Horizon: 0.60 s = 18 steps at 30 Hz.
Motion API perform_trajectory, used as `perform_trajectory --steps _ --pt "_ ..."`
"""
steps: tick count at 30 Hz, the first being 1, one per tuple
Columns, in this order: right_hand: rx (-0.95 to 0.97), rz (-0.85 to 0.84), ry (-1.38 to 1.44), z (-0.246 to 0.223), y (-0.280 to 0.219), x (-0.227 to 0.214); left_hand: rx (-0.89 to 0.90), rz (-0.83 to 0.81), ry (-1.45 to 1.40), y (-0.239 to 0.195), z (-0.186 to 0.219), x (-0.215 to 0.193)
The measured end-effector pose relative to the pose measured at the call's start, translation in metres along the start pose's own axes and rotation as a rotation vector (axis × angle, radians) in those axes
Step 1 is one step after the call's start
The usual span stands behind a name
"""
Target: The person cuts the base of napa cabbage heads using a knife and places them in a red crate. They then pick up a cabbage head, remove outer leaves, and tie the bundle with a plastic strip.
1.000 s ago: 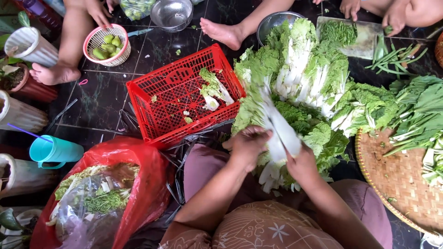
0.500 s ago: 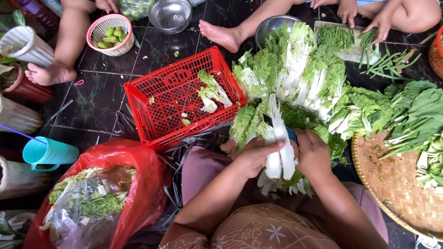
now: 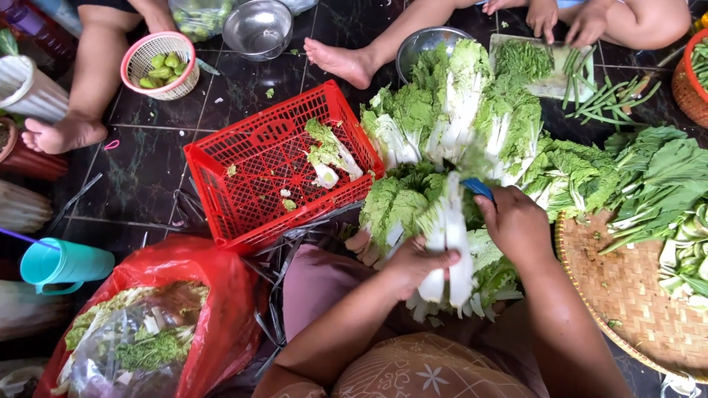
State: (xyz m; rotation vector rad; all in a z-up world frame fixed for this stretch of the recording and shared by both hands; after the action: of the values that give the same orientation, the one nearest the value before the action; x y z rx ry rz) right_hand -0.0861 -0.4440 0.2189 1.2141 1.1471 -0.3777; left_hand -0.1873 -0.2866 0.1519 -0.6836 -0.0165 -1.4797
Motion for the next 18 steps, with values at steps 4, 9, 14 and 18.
perform_trajectory --steps 4,9,14,18 --pt "0.164 -0.121 -0.019 0.044 -0.02 0.019 -0.028 0.19 0.218 0.0 0.099 0.004" --pt "0.534 -0.385 0.049 0.086 -0.017 -0.007 -0.145 0.211 0.629 0.086 0.169 0.024" --pt "0.584 -0.341 0.098 0.104 -0.028 -0.014 -0.105 0.216 0.66 0.219 0.165 0.024" --pt "0.631 -0.344 0.126 0.127 -0.049 -0.003 -0.079 0.264 0.932 0.288 0.119 -0.011"
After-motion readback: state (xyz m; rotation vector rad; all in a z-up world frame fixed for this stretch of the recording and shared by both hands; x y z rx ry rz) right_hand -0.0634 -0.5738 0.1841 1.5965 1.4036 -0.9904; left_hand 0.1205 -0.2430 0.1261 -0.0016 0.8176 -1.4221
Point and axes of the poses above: each hand's wrist, its own y-axis towards the middle knuckle, its own x-axis out of the palm, z = x × y, the point moved 6 cm from there along y, towards the middle knuckle, and after that the axes turned 7 degrees about z, right-handed, at the moved point
